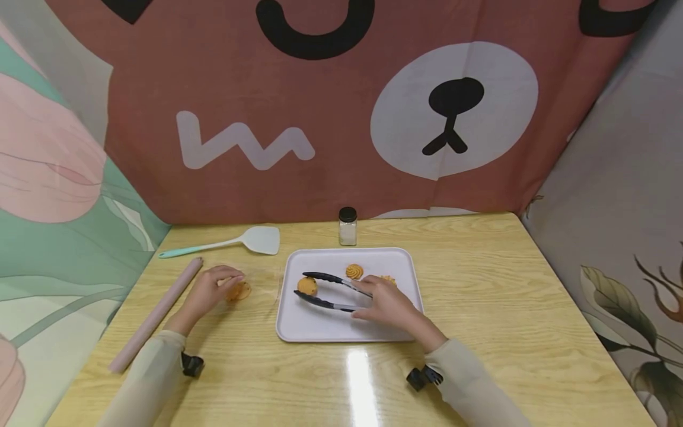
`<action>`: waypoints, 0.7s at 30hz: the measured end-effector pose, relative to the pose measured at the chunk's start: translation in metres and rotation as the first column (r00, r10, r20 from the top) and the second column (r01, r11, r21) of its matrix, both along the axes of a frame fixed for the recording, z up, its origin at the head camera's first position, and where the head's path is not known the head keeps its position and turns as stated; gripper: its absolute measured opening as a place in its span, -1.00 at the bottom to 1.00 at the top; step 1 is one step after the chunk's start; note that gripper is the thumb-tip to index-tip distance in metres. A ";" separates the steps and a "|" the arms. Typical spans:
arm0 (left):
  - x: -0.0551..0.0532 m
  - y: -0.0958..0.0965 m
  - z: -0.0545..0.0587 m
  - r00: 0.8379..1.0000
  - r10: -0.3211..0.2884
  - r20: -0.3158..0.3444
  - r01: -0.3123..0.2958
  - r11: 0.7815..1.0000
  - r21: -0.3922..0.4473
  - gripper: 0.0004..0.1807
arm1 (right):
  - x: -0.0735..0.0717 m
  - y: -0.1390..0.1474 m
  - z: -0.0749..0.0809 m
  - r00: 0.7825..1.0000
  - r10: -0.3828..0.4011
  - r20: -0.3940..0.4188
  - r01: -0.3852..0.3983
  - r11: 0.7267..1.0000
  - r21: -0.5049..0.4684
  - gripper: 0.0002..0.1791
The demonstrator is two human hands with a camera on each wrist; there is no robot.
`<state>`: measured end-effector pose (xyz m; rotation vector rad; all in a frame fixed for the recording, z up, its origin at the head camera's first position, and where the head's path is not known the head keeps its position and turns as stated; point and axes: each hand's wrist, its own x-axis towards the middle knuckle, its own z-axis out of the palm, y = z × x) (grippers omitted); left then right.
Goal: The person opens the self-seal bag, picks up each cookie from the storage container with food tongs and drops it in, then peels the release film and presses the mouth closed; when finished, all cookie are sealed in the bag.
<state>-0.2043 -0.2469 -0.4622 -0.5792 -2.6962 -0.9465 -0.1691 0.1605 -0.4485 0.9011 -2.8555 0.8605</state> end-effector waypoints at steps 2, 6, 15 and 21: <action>0.000 0.000 0.000 1.000 -0.002 -0.005 0.002 1.000 0.003 -0.88 | -0.002 -0.006 0.001 1.000 0.007 0.009 -0.007 1.000 0.002 -0.26; 0.000 0.000 0.000 1.000 -0.009 -0.016 0.009 1.000 0.007 -0.87 | -0.006 -0.017 0.002 0.999 0.023 0.038 -0.023 1.000 0.013 -0.24; 0.000 0.001 0.001 0.999 -0.010 -0.030 0.010 1.000 0.007 -0.87 | -0.018 -0.043 0.008 0.993 0.086 0.081 -0.088 0.996 0.022 -0.26; 0.001 0.001 0.002 0.999 -0.003 -0.035 0.003 1.000 0.007 -0.88 | -0.026 -0.057 0.008 0.989 0.117 0.086 -0.120 0.992 0.032 -0.25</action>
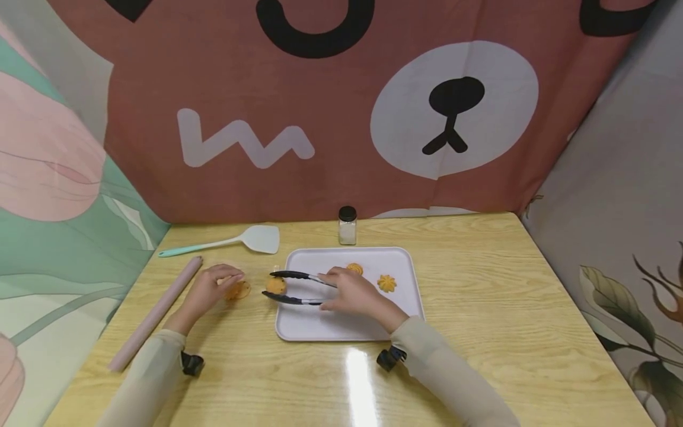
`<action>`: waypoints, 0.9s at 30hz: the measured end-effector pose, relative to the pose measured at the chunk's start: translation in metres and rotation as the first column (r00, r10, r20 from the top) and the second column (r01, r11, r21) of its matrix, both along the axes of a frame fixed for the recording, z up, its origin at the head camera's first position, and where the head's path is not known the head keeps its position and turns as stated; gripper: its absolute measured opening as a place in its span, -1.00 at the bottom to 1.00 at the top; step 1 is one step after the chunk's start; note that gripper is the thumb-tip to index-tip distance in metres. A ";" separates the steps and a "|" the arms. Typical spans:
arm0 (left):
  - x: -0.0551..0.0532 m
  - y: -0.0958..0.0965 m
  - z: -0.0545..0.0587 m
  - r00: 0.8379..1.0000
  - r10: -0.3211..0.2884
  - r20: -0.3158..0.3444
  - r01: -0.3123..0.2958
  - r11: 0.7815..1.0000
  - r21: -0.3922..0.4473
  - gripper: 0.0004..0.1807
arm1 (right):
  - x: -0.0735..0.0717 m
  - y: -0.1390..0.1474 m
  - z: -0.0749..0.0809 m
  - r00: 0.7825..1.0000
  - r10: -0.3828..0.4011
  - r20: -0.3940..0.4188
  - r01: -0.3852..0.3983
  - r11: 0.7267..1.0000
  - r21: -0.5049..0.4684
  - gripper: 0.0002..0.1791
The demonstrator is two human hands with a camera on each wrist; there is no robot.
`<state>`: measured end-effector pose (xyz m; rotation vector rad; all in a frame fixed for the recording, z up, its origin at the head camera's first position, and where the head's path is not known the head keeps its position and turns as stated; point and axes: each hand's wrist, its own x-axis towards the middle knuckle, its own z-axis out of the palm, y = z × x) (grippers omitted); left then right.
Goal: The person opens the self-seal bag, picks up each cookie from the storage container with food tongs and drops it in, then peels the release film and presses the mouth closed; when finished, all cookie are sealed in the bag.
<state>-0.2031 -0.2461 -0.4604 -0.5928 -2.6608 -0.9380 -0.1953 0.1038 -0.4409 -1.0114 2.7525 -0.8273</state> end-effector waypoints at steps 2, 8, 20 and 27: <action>0.000 0.000 0.001 1.000 0.003 0.000 -0.003 1.000 0.001 -0.88 | -0.002 -0.004 -0.001 1.000 0.004 -0.006 -0.003 1.000 0.013 -0.25; 0.001 0.000 0.004 1.000 0.003 0.001 -0.003 1.000 -0.006 -0.87 | -0.008 -0.013 -0.002 1.000 0.007 0.004 -0.007 0.999 0.045 -0.25; 0.001 -0.002 0.005 1.000 -0.008 0.001 0.008 1.000 0.001 -0.87 | -0.015 -0.031 -0.003 0.998 0.047 -0.036 -0.043 0.994 0.096 -0.26; 0.001 -0.002 0.005 1.000 -0.005 0.017 0.005 1.000 0.000 -0.87 | -0.019 -0.045 -0.003 0.997 0.064 -0.051 -0.058 0.992 0.109 -0.25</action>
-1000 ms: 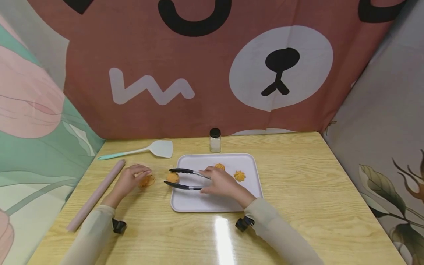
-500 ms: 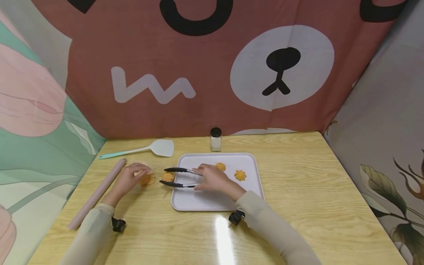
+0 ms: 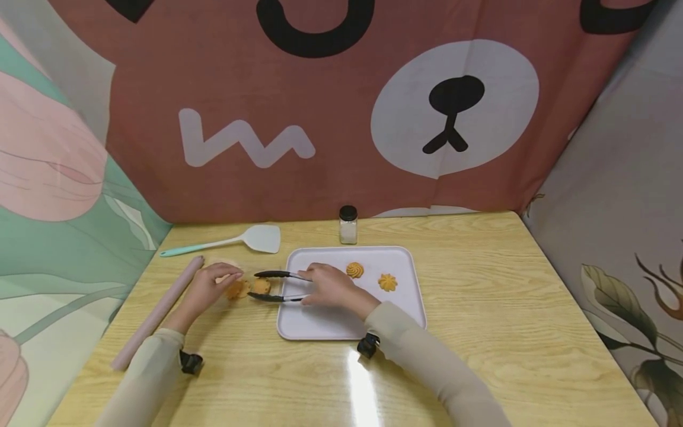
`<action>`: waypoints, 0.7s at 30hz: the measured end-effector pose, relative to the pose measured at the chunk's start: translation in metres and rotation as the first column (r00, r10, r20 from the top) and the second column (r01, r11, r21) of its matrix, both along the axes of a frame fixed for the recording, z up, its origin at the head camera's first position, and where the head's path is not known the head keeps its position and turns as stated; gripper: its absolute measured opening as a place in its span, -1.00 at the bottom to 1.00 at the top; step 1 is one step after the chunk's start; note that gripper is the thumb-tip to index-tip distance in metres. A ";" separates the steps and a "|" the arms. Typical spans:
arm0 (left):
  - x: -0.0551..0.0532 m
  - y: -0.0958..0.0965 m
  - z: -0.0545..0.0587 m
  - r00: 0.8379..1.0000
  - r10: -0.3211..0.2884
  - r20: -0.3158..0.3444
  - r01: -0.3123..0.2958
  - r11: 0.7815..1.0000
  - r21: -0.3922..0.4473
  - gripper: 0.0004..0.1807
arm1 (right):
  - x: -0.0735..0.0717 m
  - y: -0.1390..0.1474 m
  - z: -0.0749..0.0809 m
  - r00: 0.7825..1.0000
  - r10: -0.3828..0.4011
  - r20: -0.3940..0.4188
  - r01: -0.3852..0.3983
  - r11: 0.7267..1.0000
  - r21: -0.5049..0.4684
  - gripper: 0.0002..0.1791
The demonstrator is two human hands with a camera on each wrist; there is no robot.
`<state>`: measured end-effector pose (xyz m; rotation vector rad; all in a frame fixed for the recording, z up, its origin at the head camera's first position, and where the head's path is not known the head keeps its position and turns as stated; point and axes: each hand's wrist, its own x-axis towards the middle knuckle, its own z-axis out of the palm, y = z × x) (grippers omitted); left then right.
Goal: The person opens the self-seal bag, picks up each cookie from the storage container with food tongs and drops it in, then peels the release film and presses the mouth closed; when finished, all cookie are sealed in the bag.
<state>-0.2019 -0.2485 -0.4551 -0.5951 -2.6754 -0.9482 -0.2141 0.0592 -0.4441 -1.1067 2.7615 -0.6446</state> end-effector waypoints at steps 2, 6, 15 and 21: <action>0.000 0.000 0.000 1.000 0.000 -0.001 0.000 1.000 -0.002 -0.87 | -0.001 -0.004 0.001 1.000 0.008 -0.010 -0.008 1.000 -0.002 -0.25; 0.000 0.001 0.000 1.000 -0.005 -0.016 0.004 1.000 -0.003 -0.88 | -0.003 -0.010 0.000 0.999 0.020 -0.044 -0.020 1.000 -0.014 -0.26; -0.001 0.001 -0.001 0.999 -0.009 -0.038 0.010 1.000 0.020 -0.89 | -0.005 -0.026 0.001 0.999 0.023 -0.037 -0.023 1.000 -0.004 -0.25; 0.000 0.000 -0.001 0.999 -0.007 -0.031 0.009 0.999 0.039 -0.89 | -0.006 -0.033 0.002 0.999 0.029 -0.021 -0.029 1.000 -0.003 -0.24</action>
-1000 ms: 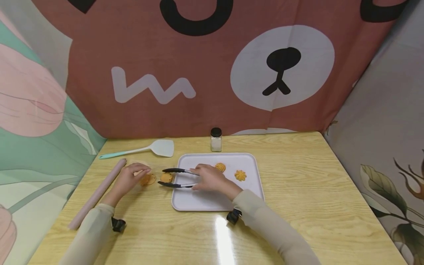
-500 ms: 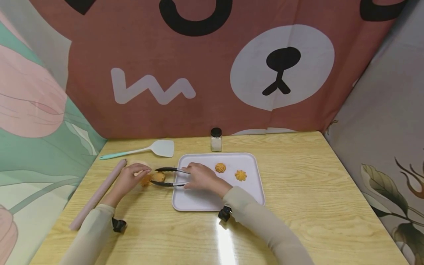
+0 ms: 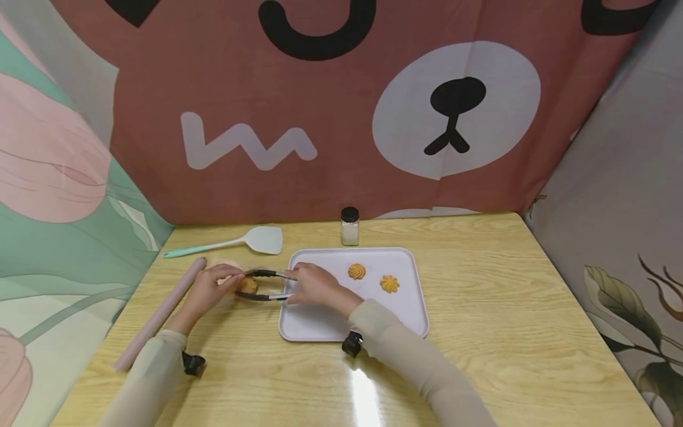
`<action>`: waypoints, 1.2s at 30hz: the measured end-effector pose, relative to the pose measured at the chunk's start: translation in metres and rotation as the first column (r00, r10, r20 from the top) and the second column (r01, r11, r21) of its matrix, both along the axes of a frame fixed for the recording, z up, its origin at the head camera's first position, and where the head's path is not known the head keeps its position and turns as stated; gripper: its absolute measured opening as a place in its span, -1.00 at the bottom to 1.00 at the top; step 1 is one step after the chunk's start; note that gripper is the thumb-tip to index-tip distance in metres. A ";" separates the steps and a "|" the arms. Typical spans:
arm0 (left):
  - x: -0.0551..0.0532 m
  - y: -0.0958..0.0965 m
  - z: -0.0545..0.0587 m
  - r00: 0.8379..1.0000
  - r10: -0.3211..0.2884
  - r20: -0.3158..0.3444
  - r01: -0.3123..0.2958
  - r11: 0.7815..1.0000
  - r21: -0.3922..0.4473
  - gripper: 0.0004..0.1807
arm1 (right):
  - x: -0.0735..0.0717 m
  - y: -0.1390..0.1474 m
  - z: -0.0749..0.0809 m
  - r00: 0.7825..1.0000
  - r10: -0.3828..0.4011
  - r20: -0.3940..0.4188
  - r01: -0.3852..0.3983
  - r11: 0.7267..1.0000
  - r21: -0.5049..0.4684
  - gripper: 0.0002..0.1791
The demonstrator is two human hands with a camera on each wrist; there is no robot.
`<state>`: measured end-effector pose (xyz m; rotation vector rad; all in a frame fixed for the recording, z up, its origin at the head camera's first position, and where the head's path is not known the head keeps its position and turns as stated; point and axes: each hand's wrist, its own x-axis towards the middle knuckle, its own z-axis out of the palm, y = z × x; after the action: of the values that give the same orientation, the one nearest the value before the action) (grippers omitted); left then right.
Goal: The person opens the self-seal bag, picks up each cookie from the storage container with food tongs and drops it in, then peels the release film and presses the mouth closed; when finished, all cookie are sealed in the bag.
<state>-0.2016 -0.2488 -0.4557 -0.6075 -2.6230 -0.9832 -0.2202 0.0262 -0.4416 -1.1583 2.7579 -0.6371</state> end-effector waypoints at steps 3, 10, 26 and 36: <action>0.000 0.000 0.000 1.000 0.006 -0.006 -0.006 1.000 0.000 -0.89 | -0.001 -0.002 -0.001 1.000 -0.003 0.004 0.003 1.000 0.001 -0.24; 0.000 0.001 0.001 1.000 0.021 0.003 -0.021 1.000 -0.006 -0.89 | -0.003 -0.007 -0.003 1.000 -0.018 0.008 0.018 1.000 0.000 -0.23; -0.001 0.001 0.000 0.999 -0.001 -0.048 0.000 1.000 -0.010 -0.91 | -0.003 -0.006 -0.012 0.998 -0.029 0.047 0.030 0.999 -0.015 -0.18; -0.001 0.001 -0.002 1.000 0.012 -0.019 -0.013 0.999 -0.032 -0.90 | 0.002 0.011 -0.010 0.997 -0.037 0.067 0.040 0.999 -0.037 -0.18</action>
<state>-0.2025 -0.2481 -0.4578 -0.6040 -2.6280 -0.9288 -0.2178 0.0372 -0.4519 -1.0726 2.7301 -0.7220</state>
